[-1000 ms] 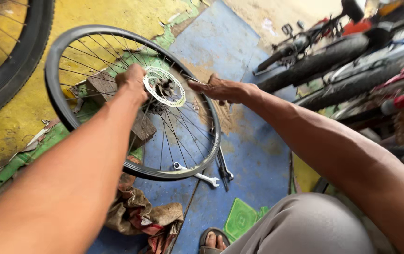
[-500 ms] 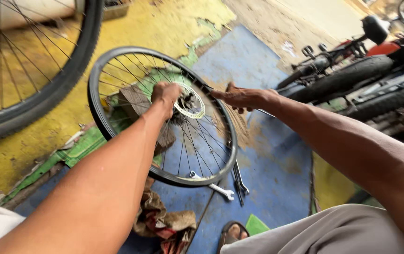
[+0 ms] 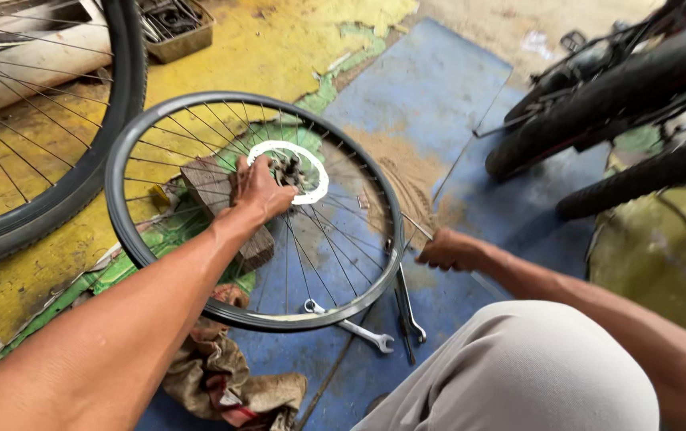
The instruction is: The person carries a bicycle wheel into a workshop and places it on a wooden block. They use an Allen key to loosen and remove the disc brake rotor from the hub, then wipe the hub area with a cloth. The person continues to adjust the hub components with the Allen key.
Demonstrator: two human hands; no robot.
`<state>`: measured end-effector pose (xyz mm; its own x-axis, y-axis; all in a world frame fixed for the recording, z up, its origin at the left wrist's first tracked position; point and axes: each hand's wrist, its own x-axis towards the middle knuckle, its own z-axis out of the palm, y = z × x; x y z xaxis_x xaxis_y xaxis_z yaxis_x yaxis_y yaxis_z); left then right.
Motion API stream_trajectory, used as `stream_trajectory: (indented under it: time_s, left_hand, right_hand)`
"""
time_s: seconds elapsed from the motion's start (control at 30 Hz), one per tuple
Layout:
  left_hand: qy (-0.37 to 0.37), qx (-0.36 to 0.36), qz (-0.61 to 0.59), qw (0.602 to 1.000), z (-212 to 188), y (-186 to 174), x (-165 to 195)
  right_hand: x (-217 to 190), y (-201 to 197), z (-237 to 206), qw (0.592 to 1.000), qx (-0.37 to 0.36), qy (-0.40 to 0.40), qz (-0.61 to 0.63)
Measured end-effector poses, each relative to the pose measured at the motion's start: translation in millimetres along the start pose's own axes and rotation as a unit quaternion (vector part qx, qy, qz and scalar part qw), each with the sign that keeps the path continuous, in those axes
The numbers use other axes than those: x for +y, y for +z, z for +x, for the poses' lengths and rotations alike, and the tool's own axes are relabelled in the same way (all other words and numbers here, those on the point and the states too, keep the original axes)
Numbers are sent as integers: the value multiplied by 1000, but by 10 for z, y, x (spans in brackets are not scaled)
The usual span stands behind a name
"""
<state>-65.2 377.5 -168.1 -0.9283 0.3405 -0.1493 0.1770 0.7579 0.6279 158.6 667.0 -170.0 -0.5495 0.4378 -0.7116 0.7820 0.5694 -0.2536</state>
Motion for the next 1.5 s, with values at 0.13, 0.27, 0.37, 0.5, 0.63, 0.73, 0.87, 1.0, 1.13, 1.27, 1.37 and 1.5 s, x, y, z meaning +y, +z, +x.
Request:
stream_trajectory:
  time_s: [0.13, 0.27, 0.37, 0.5, 0.63, 0.73, 0.87, 1.0, 1.13, 1.27, 1.37, 1.5]
  left_hand:
    - [-32, 10, 2, 999, 24, 181, 29]
    - [28, 52, 1, 998, -2, 198, 17]
    - [-22, -5, 16, 1000, -65, 125, -50]
    - [-2, -5, 35, 999, -35, 105, -27]
    - [-3, 3, 29, 1000, 8, 79, -48]
    - [38, 6, 18, 999, 12, 35, -101]
    - [-63, -10, -48, 997, 70, 8, -108]
    - [-17, -16, -28, 999, 246, -138, -110]
    - [-12, -44, -46, 998, 345, -153, -208]
    - [2, -37, -60, 998, 255, -58, -244]
    - [17, -29, -64, 997, 165, -27, -268]
    - [-17, -21, -81, 996, 127, 49, -206]
  right_hand:
    - [324, 616, 191, 992, 14, -15, 126]
    - [421, 959, 369, 982, 132, -47, 129]
    - [440, 998, 434, 988, 102, -86, 81]
    - [596, 1023, 316, 990, 8, -131, -49]
    - [743, 864, 188, 986, 4, -131, -100]
    - [660, 631, 171, 986, 60, -108, -112]
    - [148, 113, 78, 971, 98, -135, -173]
    - [-509, -233, -315, 971, 44, -130, -198]
    - [-1218, -377, -575, 953, 45, -237, -181]
    - [-1671, -469, -591, 966, 64, -134, -213]
    - [-1856, -385, -375, 963, 99, -116, -221]
    - [-1827, -107, -72, 953, 198, -134, -188]
